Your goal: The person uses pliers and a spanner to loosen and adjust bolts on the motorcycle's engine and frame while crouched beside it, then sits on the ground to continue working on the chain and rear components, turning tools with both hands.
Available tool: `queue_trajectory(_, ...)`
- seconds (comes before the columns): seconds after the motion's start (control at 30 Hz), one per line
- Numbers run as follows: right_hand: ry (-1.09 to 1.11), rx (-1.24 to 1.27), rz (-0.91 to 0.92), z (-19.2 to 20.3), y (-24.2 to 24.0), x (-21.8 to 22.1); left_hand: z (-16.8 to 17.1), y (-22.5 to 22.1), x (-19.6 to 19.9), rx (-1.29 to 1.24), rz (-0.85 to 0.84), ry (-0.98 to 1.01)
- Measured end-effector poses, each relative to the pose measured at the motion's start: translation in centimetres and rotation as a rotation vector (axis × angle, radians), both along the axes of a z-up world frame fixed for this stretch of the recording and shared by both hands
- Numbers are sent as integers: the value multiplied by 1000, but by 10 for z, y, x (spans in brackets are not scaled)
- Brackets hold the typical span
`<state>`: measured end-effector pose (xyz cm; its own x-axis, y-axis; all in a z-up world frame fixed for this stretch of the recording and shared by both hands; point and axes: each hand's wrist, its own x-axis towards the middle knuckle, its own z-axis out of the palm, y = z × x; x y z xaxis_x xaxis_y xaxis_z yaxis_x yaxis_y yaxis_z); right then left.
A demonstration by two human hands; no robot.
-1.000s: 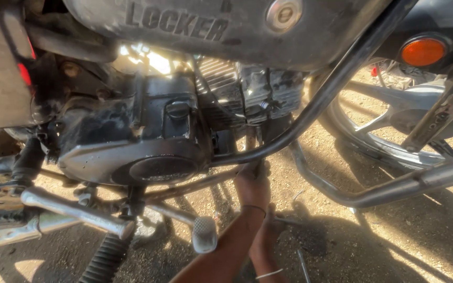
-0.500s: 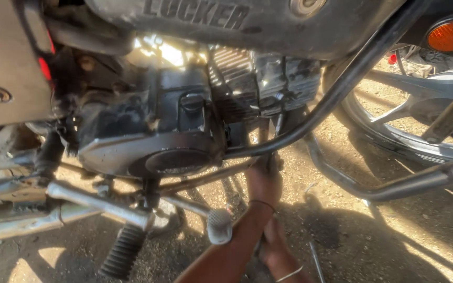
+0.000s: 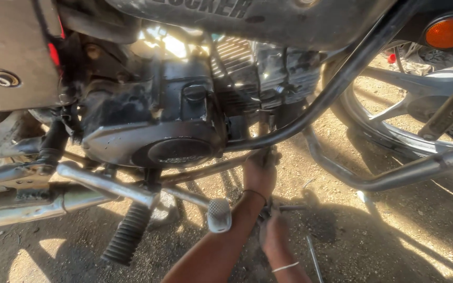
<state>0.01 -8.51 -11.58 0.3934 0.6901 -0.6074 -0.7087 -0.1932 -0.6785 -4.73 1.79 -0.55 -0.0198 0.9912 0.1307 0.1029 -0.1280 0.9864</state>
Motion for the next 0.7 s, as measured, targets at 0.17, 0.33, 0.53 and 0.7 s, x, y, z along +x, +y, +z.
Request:
queue_trajectory(0.17,-15,-9,-67,30,-10,-7,-6,2,12,-78,-3,-108)
queue_trajectory(0.33,-3,136,-41,-18,-3,9,-2,0,13,-86,20,-142)
queue_trajectory(0.53,-28,-85,199,71,18,11,5,-1,8,-68,35,-47)
queue_trajectory(0.7,20,-211,430,57,32,47,10,3,9,-177,35,-10)
